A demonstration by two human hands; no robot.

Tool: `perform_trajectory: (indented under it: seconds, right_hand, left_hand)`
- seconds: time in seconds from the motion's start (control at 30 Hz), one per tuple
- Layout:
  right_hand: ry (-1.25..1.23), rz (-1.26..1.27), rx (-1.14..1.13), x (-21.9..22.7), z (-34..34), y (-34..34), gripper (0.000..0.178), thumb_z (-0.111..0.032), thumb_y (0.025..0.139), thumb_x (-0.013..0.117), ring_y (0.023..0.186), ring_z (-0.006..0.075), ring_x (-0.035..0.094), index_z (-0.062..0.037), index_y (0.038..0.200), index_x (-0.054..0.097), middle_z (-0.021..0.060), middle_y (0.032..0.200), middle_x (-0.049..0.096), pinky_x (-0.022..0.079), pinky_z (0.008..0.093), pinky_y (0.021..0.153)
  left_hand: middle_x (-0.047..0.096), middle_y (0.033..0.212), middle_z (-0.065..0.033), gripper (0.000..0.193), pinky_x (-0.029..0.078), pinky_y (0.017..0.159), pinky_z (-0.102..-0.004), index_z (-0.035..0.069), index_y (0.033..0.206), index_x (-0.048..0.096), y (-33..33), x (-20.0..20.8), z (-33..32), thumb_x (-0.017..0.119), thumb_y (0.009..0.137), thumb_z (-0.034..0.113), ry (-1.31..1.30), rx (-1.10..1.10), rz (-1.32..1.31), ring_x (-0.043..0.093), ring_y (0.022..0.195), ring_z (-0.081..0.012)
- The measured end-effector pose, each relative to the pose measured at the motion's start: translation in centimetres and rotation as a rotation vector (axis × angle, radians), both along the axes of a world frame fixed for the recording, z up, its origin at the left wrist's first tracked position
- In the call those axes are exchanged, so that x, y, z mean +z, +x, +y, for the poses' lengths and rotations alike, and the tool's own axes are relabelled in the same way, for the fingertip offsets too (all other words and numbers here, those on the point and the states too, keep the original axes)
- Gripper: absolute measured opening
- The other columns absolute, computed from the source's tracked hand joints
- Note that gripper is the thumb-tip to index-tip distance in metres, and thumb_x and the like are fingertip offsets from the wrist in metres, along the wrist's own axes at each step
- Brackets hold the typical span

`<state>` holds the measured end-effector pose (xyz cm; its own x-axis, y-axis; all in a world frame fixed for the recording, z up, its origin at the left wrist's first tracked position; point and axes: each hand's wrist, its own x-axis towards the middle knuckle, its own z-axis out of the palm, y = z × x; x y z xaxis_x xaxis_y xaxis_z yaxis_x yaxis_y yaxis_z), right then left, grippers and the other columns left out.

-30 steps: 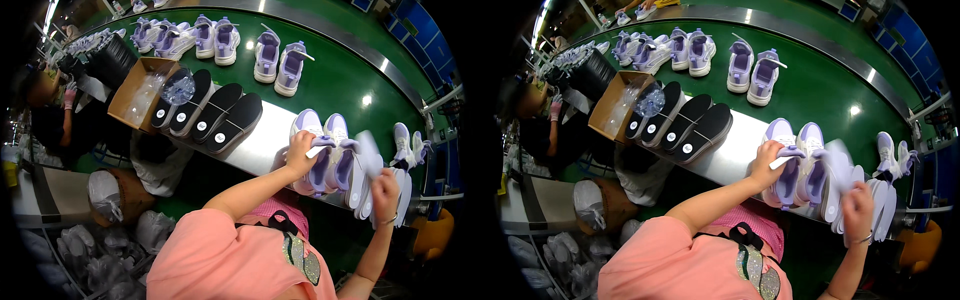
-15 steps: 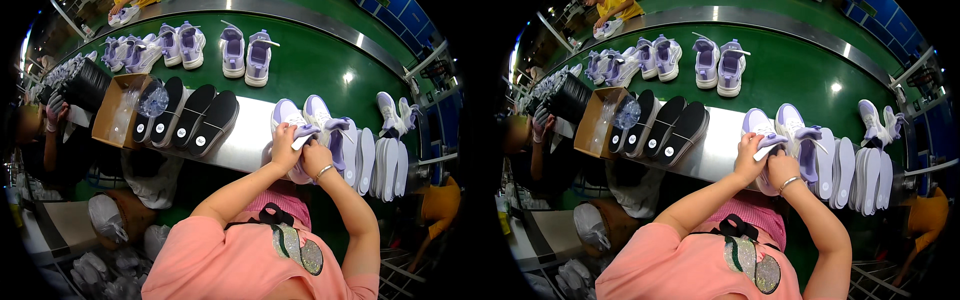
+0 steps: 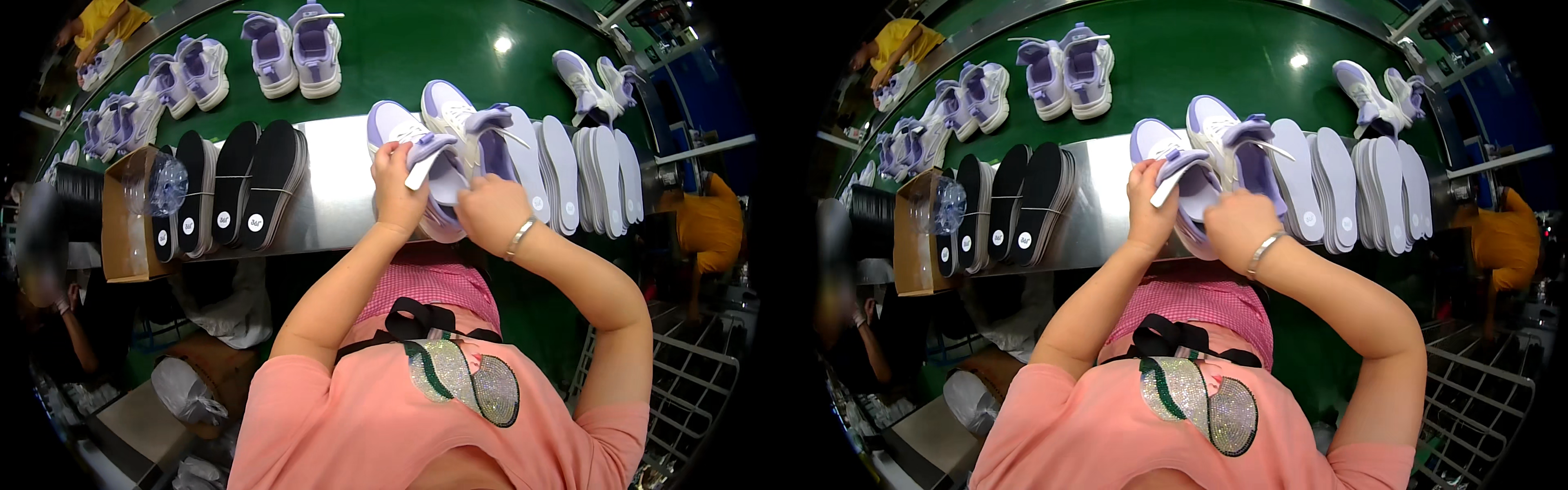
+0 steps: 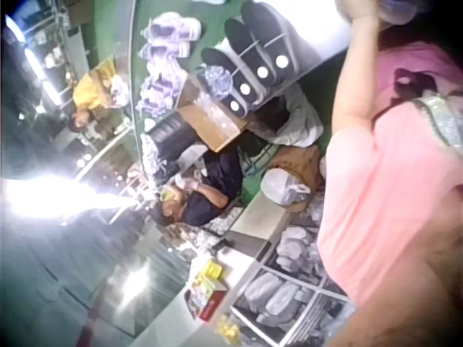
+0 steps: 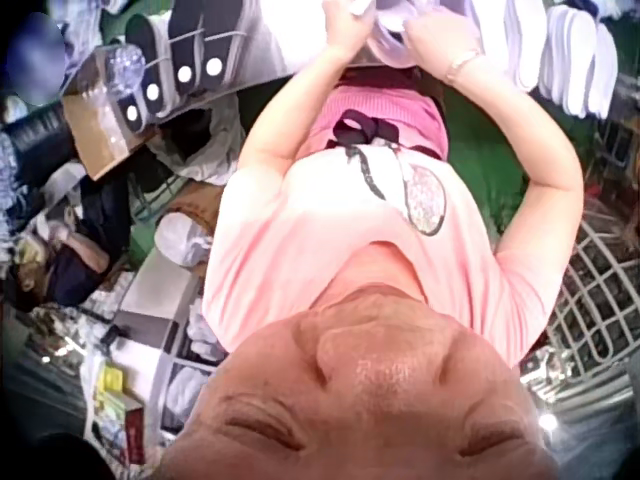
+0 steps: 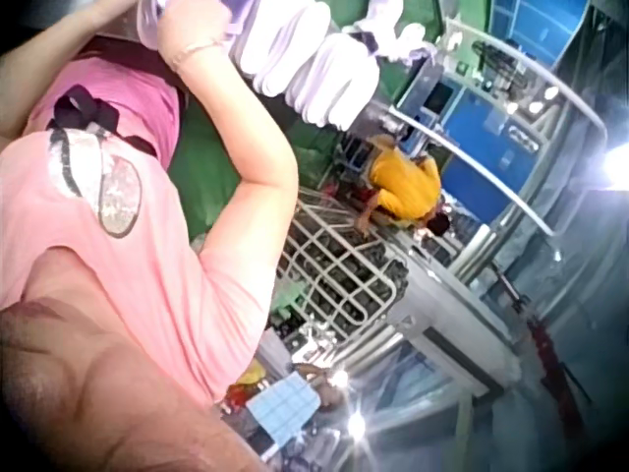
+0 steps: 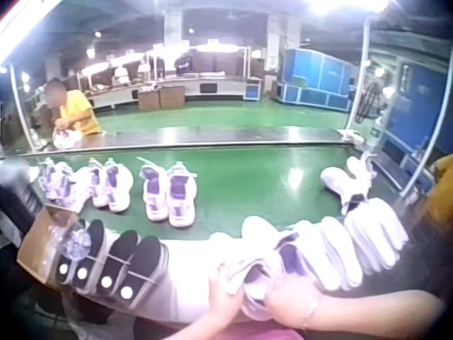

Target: The person inserts white insoles into a sequence of purple and white shoes on a conveyor belt. The person picks up a shoe from the belt, places a white insole inside the shoe by hand, and then places the shoe back onto the conveyor belt before picking up the next shoe.

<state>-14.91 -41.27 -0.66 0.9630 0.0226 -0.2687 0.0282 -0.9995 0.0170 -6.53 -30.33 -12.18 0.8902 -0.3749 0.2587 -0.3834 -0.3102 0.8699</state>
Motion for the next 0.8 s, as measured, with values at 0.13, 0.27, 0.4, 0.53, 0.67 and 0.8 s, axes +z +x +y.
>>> perform_trajectory:
  seconds: [0.13, 0.27, 0.4, 0.53, 0.67, 0.8]
  right_hand:
    - [0.035, 0.061, 0.029, -3.1, 0.6, 2.3, 0.014, -0.017, 0.072, 0.055, 0.075, 0.027, 0.06, -0.0066, 0.075, 0.064, 0.0133, 0.079, 0.061, 0.049, 0.0351, 0.066]
    - [0.09, 0.09, 0.035, -4.3, 0.7, 3.0, 0.012, -0.015, 0.071, 0.057, 0.078, 0.0264, 0.061, -0.0067, 0.075, 0.065, 0.0145, 0.083, 0.062, 0.049, 0.0346, 0.068]
    - [0.103, 0.418, -0.038, -4.6, 0.4, 5.1, 0.017, -0.014, 0.068, 0.059, 0.081, 0.0264, 0.061, -0.0035, 0.081, 0.064, 0.0161, 0.087, 0.063, 0.048, 0.0354, 0.071]
    - [0.117, 0.552, 0.125, -4.7, 0.2, 6.7, 0.024, -0.015, 0.07, 0.057, 0.085, 0.0282, 0.061, -0.0049, 0.09, 0.066, 0.0174, 0.091, 0.063, 0.047, 0.0356, 0.074]
    - [0.135, 0.586, 0.147, -4.3, -0.1, 7.2, 0.024, -0.015, 0.07, 0.056, 0.085, 0.0282, 0.061, -0.0047, 0.09, 0.066, 0.0173, 0.091, 0.063, 0.047, 0.0353, 0.074]
    - [0.135, 0.374, 0.07, -6.1, 0.0, 6.1, 0.024, -0.015, 0.07, 0.056, 0.086, 0.0282, 0.061, -0.0044, 0.09, 0.065, 0.0172, 0.091, 0.063, 0.047, 0.035, 0.074]
  left_hand:
    - [0.041, 0.115, -0.0193, 0.047, 0.035, 0.09, -0.0398, 0.002, 0.11, 0.048, -0.1, -0.1, -0.2, 0.061, 0.065, 0.005, -0.03, -0.012, -0.003, 0.04, 0.103, -0.0374]
    - [0.043, 0.114, -0.0202, 0.046, 0.035, 0.09, -0.039, 0.001, 0.111, 0.049, 0.0, -0.1, 0.1, 0.061, 0.067, 0.004, -0.067, -0.032, 0.01, 0.042, 0.102, -0.0366]
    - [0.043, 0.115, -0.0202, 0.046, 0.035, 0.091, -0.0384, 0.001, 0.111, 0.05, 0.2, 0.2, 0.3, 0.061, 0.066, 0.002, -0.061, -0.052, 0.012, 0.042, 0.104, -0.0358]
    - [0.043, 0.116, -0.0195, 0.046, 0.035, 0.091, -0.0379, 0.001, 0.111, 0.051, 0.2, 0.0, 0.3, 0.062, 0.066, 0.002, -0.068, -0.072, 0.05, 0.042, 0.104, -0.0352]
    - [0.043, 0.116, -0.0193, 0.046, 0.035, 0.091, -0.0376, 0.002, 0.11, 0.051, 0.4, -0.1, 0.1, 0.063, 0.066, 0.002, -0.084, -0.073, 0.056, 0.041, 0.105, -0.0351]
    - [0.042, 0.117, -0.0195, 0.045, 0.035, 0.091, -0.0377, 0.002, 0.11, 0.052, 0.4, -0.2, 0.0, 0.062, 0.066, 0.002, -0.037, -0.072, 0.075, 0.041, 0.106, -0.0351]
